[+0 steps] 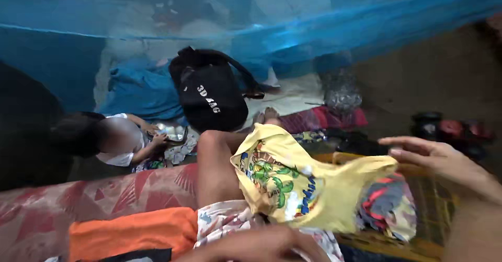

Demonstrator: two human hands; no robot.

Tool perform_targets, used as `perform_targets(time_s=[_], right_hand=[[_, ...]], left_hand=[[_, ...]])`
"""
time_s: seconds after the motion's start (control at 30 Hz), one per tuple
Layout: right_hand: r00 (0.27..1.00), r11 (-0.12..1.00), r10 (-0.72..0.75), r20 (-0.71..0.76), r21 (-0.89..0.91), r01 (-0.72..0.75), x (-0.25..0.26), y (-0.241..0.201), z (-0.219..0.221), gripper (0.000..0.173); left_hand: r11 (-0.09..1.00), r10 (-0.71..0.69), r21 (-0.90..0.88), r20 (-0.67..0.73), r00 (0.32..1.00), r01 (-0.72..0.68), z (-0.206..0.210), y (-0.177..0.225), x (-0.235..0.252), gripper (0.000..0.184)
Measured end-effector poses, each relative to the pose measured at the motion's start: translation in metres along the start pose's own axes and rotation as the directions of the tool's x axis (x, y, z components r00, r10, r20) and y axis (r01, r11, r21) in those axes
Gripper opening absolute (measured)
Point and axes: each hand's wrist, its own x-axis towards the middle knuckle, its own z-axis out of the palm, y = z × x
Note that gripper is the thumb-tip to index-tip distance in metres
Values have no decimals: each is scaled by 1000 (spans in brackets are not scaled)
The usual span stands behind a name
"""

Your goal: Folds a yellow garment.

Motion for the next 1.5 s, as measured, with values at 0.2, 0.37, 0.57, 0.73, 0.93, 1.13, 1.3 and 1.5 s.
perform_targets(time_s=[0.2, 0.37, 0.57, 0.73, 0.93, 1.13, 1.3, 1.5], right_hand=[[951, 947, 257, -173, 240, -213, -16, 2, 100, 35], [963, 928, 269, 1, 268, -259, -3, -17, 192, 43], [860, 708, 506, 64, 538, -457, 21, 4, 210, 40], [797, 361, 591, 125, 842, -400, 31, 5, 207, 18], [904, 697, 422, 63, 616, -368, 41, 8, 187, 31], [951, 842, 268, 155, 442, -309, 47, 9, 187, 26], [976, 858, 175, -127, 507, -87, 51, 9, 151, 19], [950, 929, 52, -308, 365, 67, 58, -16, 115, 19]], left_hand=[[723, -164, 446, -630, 759, 527, -107, -75, 34, 43], [758, -231, 344, -653, 722, 554, -146, -118, 58, 58], [761, -147, 366, -707, 692, 535, -157, -135, 49, 50], [661, 123, 626, -633, 764, 413, -160, -127, 41, 27], [781, -217, 265, -733, 645, 565, -201, -102, 9, 33], [602, -716, 62, -400, 572, 796, -210, -83, 0, 22], [781, -623, -462, -607, 493, 420, -209, -92, -17, 29], [865, -496, -489, -797, 346, 113, -210, -85, 1, 27]])
